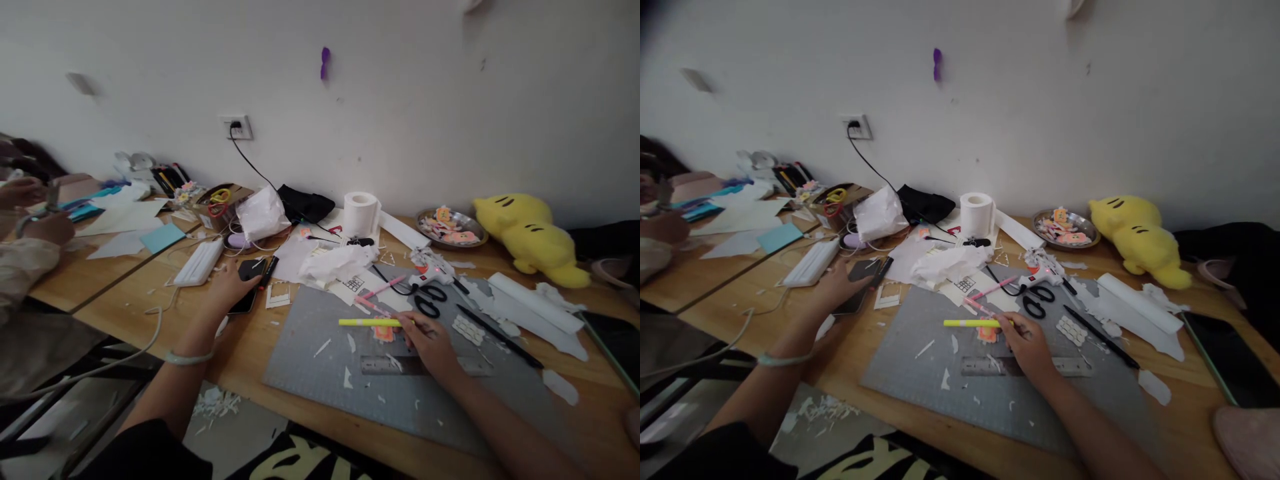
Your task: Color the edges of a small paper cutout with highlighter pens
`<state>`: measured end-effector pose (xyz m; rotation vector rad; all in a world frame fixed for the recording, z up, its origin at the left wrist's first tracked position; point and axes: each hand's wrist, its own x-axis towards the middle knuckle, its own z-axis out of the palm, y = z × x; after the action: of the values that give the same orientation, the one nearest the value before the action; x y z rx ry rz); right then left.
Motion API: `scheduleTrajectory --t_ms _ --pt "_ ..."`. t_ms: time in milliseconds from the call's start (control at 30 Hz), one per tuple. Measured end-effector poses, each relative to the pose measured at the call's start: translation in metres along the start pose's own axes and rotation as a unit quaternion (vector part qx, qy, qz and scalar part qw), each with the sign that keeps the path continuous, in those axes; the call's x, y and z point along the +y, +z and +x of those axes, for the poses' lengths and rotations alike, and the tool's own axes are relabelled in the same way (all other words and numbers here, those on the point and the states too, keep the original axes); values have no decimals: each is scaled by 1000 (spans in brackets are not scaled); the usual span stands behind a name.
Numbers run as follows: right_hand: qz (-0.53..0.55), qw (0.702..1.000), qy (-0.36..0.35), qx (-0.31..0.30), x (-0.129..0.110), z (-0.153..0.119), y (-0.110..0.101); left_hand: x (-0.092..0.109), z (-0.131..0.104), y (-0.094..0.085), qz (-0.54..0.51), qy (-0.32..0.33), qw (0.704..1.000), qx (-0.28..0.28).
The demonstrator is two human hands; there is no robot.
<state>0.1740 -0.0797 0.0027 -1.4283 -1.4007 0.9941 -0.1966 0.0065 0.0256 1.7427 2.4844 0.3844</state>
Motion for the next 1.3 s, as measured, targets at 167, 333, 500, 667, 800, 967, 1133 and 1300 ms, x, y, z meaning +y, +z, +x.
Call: scheduleTrajectory --t_ms 167,333,500,667,800,967,1133,1300 --pt "-16 1000 1 -6 -4 1 -1 -11 -45 -10 56 38 992 109" --pt "-19 1000 5 -7 -9 1 -1 -33 -70 -3 65 64 989 118" --pt "-23 1000 -6 -3 -9 1 0 -38 -49 2 56 114 991 32" --pt "-24 1000 7 -2 -9 1 -1 -29 -29 -1 45 115 991 47" --pt "-3 1000 15 -1 -10 1 0 -30 -32 0 26 96 991 92" --pt "38 999 10 1 -4 1 0 -37 -38 7 12 75 989 127" --pt "53 998 17 -7 1 2 1 -40 -40 12 3 89 984 154" --pt "36 999 19 -9 0 3 0 -45 -49 18 6 118 978 174"
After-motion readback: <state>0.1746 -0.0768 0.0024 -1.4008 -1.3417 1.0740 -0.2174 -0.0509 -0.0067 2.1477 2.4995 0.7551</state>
